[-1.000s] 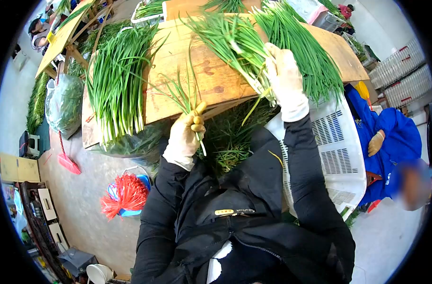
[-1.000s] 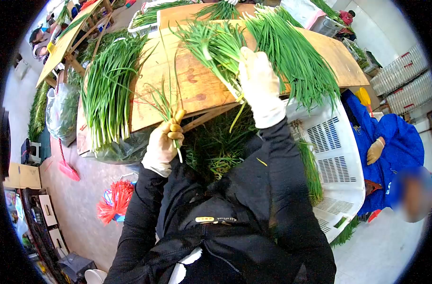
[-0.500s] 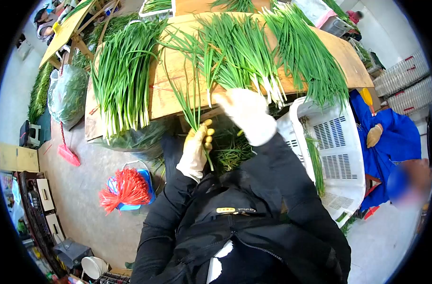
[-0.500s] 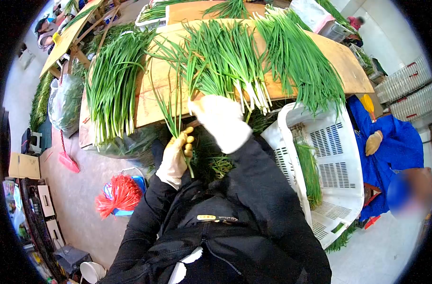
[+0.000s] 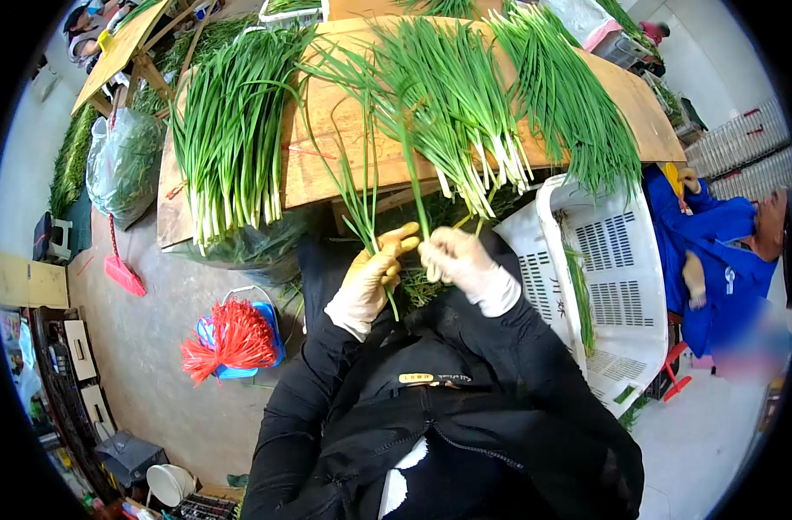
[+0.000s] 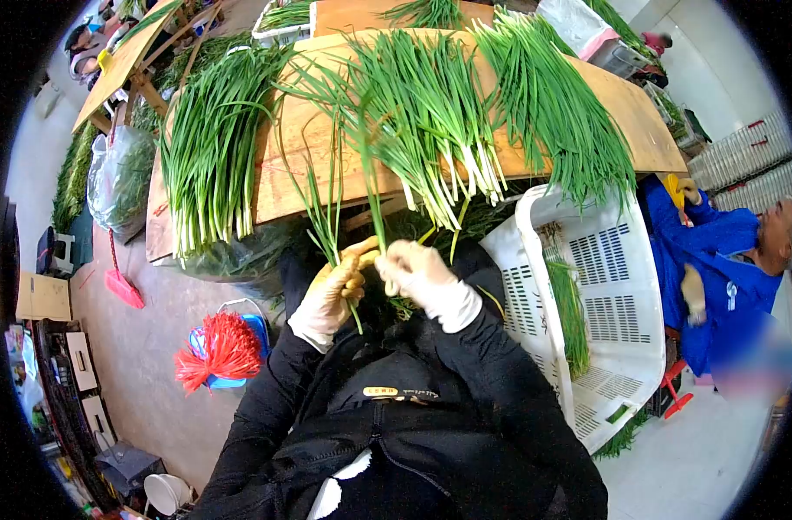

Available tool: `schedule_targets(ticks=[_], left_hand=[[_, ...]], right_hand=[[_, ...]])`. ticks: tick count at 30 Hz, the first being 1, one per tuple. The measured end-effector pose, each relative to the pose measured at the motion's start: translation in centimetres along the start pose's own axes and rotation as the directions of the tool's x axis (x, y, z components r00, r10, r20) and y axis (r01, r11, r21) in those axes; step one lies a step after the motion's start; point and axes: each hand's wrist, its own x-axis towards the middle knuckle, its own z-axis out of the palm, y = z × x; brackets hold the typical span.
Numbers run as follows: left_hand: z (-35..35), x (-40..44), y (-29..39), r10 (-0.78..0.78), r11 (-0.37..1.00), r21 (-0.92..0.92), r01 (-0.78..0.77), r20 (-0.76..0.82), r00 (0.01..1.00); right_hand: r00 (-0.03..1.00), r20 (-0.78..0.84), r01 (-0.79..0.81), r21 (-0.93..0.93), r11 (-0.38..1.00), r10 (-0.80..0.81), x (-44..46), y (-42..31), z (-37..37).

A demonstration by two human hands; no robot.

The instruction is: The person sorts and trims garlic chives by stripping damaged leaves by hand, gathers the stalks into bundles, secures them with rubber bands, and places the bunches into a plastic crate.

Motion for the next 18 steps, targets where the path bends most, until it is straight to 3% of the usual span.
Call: schedule_targets(ticks=[1,3,5,6,7,8,9,10,11,12,13,14,18], left_hand=[[0.0,0.0,-0.5,-0.022,0.999,0.03,0.022,0.005,1.0],[0.1,0.1,-0.8,-0.015,0.999,0.044,0.012,0.082,0.996],[0.6,-0.1,-1.0,-0.019,0.999,0.052,0.017,0.026,0.999],[0.1,-0.2,-0.9,-0.016,0.998,0.066,0.015,0.006,1.0],[-0.5,-0.3,-0.7,-0.011,0.997,0.08,0.012,-0.016,1.0],[0.1,-0.7,0.0,-0.016,0.99,0.137,0.023,-0.052,0.999],[0.2,-0.8,-0.1,-0.012,0.995,0.099,0.026,-0.141,0.99],[0.1,-1.1,-0.1,-0.019,0.997,0.07,0.029,-0.14,0.99],[0.1,-1.3,-0.2,-0.026,0.999,0.041,0.032,-0.138,0.99],[0.0,-1.4,-0.2,-0.019,1.0,0.008,0.02,-0.098,0.995],[0.0,-1.4,-0.3,-0.01,1.0,-0.028,0.008,-0.057,0.998],[0.0,-1.5,-0.4,0.015,0.999,-0.044,-0.016,-0.032,0.999],[0.3,-3.2,0.8,-0.004,0.999,-0.032,0.003,-0.012,1.0]], right_hand=[[1.0,0.007,-0.004,0.012,1.0,0.004,-0.9,0.4,0.9],[0.973,-0.025,0.208,-0.331,0.92,-0.229,-1.4,1.1,1.9],[0.971,0.131,0.238,-0.523,0.818,-0.199,-1.6,0.7,1.8],[0.962,0.274,0.165,-0.604,0.78,0.009,-1.1,-1.0,0.7],[0.975,0.166,0.217,-0.531,0.819,-0.15,-0.3,-0.2,-0.5],[0.999,0.012,0.045,-0.35,0.936,-0.043,0.9,-2.5,-1.5],[0.941,-0.052,0.205,-0.699,0.685,-0.335,2.6,-4.6,-3.4],[0.906,-0.101,0.151,-0.83,0.538,-0.411,4.5,-6.7,-4.0],[0.801,-0.046,0.295,-0.837,0.46,-0.597,7.5,-6.3,-5.2],[0.853,-0.025,0.229,-0.88,0.417,-0.521,9.2,-7.8,-5.4],[0.891,0.02,0.099,-0.983,0.151,-0.454,11.1,-9.1,-5.4],[0.896,0.036,0.046,-0.999,0.011,-0.442,13.3,-9.2,-5.4],[0.903,0.042,0.021,-0.998,-0.054,-0.427,19.9,-7.7,-6.4]])
